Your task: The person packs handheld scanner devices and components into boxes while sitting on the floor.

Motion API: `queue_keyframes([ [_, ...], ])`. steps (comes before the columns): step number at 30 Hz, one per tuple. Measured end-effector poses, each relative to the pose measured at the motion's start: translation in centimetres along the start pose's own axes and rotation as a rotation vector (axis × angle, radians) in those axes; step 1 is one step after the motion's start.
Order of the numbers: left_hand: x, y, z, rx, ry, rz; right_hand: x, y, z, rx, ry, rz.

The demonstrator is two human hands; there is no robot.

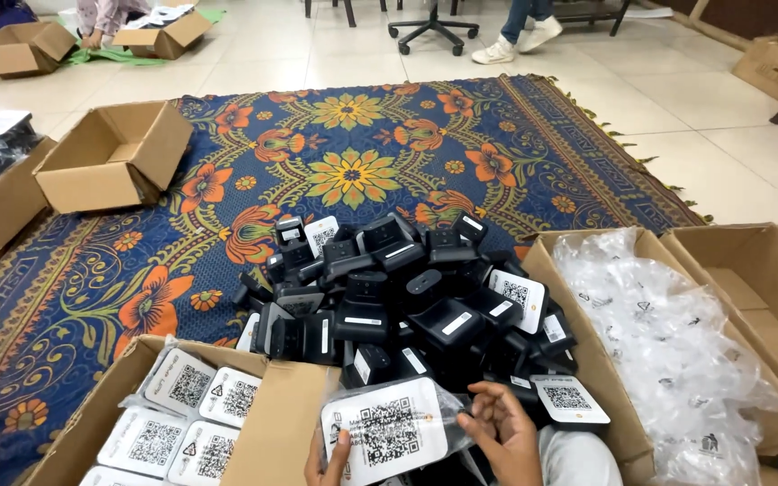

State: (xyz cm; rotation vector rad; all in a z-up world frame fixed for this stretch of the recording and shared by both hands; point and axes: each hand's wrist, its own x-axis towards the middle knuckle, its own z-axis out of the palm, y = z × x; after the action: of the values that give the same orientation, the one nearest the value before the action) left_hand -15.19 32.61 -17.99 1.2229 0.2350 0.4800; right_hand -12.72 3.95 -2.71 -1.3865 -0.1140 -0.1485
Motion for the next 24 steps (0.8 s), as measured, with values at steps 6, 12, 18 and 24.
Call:
queue_keyframes([
  [6, 0.5, -2.4, -2.2, -0.061, -0.007, 0.021, 1.0, 1.6, -2.2, 0.038, -0.086, 0.279],
  [12, 0.7, -4.1, -2.3, -0.032, -0.059, 0.114, 0.2, 11.3, -5.9, -0.370, -0.422, 0.084],
  [18, 0.2, 4.8, 0.6, 0.035, -0.260, 0.252, 1.3, 7.0, -3.0, 0.030, -0.400, 0.464],
  [24, -0.9, 6.7, 1.7, 0.023, -0.288, 0.149, 1.2, 5.7, -3.5, 0.213, -0.072, 0.464],
])
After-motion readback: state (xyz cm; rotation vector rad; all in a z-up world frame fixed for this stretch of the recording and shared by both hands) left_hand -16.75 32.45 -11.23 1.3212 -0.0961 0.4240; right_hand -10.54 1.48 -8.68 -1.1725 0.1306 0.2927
